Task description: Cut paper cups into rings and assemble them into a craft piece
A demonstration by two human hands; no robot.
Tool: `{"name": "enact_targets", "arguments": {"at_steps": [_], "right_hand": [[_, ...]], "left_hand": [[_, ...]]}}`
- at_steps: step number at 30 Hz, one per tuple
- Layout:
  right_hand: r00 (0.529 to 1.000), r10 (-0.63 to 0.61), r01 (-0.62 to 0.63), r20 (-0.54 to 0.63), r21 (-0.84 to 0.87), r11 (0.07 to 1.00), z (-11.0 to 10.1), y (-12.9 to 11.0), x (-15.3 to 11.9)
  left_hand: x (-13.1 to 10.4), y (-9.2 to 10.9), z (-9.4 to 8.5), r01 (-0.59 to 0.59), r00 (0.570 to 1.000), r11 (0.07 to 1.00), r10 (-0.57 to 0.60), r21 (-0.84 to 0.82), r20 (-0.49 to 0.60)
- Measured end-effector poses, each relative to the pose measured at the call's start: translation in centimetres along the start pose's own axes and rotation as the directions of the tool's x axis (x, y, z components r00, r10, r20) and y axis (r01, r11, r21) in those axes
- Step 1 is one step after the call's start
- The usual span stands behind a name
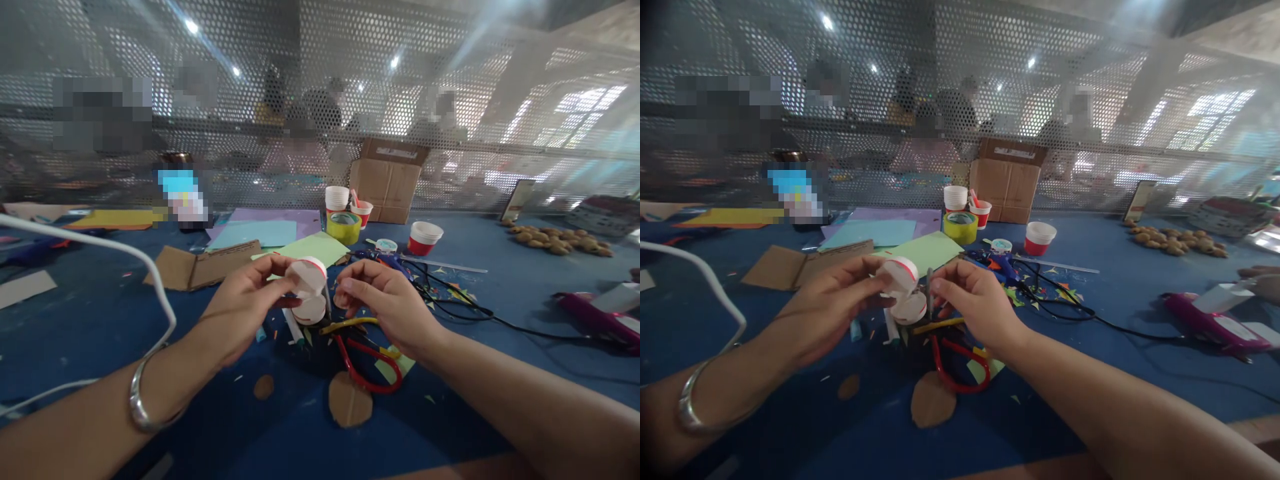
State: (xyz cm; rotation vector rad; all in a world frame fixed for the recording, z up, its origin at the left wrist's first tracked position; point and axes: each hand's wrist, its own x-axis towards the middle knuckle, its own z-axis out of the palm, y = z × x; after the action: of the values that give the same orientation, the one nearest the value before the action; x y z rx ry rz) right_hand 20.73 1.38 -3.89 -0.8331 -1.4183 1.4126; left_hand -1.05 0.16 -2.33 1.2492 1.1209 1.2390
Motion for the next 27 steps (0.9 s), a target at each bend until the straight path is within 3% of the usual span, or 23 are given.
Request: {"name": "enact_targets", "arguments": {"at_steps": [5, 7, 10, 12, 15, 18, 20, 27], "right_hand": [[0.985, -0.118, 0.079, -0.129, -0.273, 0.959, -1.9, -1.0, 1.2], [0.986, -0.138, 0.084, -0.097, -0.431, 0.898, -2.8, -1.4, 1.6], [0.988, -0.149, 0.131, 0.034, -0.692, 0.710, -3.7, -1.8, 1.8], [0.990, -0.089, 0.143, 0.112, -0.789, 0.597, -3.9, -2.1, 1.8], [0.990, 0.020, 0.115, 0.141, -0.873, 0.475, -3.9, -2.7, 1.6], [0.994, 0.071, 0.057, 0.078, -0.964, 0.258, -4.2, -3.3, 1.6], [0.993, 0.113, 0.019, 0.032, -0.992, 0.123, -4.5, -3.6, 1.6], [0.981, 0.193, 0.001, -0.006, -0.999, -0.038, -4.8, -3.9, 1.4]], "left_hand": [[0.7, 0.0, -0.7, -0.046, 0.985, 0.999, 0.048, 0.016, -0.164], [0.9, 0.0, -0.7, -0.066, 0.979, 0.997, 0.070, 0.027, -0.190], [1.1, 0.0, -0.6, -0.095, 0.966, 0.995, 0.096, 0.017, -0.240], [1.1, 0.1, -0.6, -0.097, 0.957, 0.995, 0.103, 0.033, -0.272], [1.1, 0.1, -0.6, -0.118, 0.943, 0.986, 0.148, 0.115, -0.298], [1.2, -0.1, -0.8, -0.149, 0.927, 0.974, 0.198, 0.174, -0.318], [1.3, -0.3, -0.9, -0.129, 0.930, 0.980, 0.173, 0.153, -0.325], [0.8, 0.1, -0.6, -0.032, 0.957, 0.999, 0.037, 0.020, -0.287]]}}
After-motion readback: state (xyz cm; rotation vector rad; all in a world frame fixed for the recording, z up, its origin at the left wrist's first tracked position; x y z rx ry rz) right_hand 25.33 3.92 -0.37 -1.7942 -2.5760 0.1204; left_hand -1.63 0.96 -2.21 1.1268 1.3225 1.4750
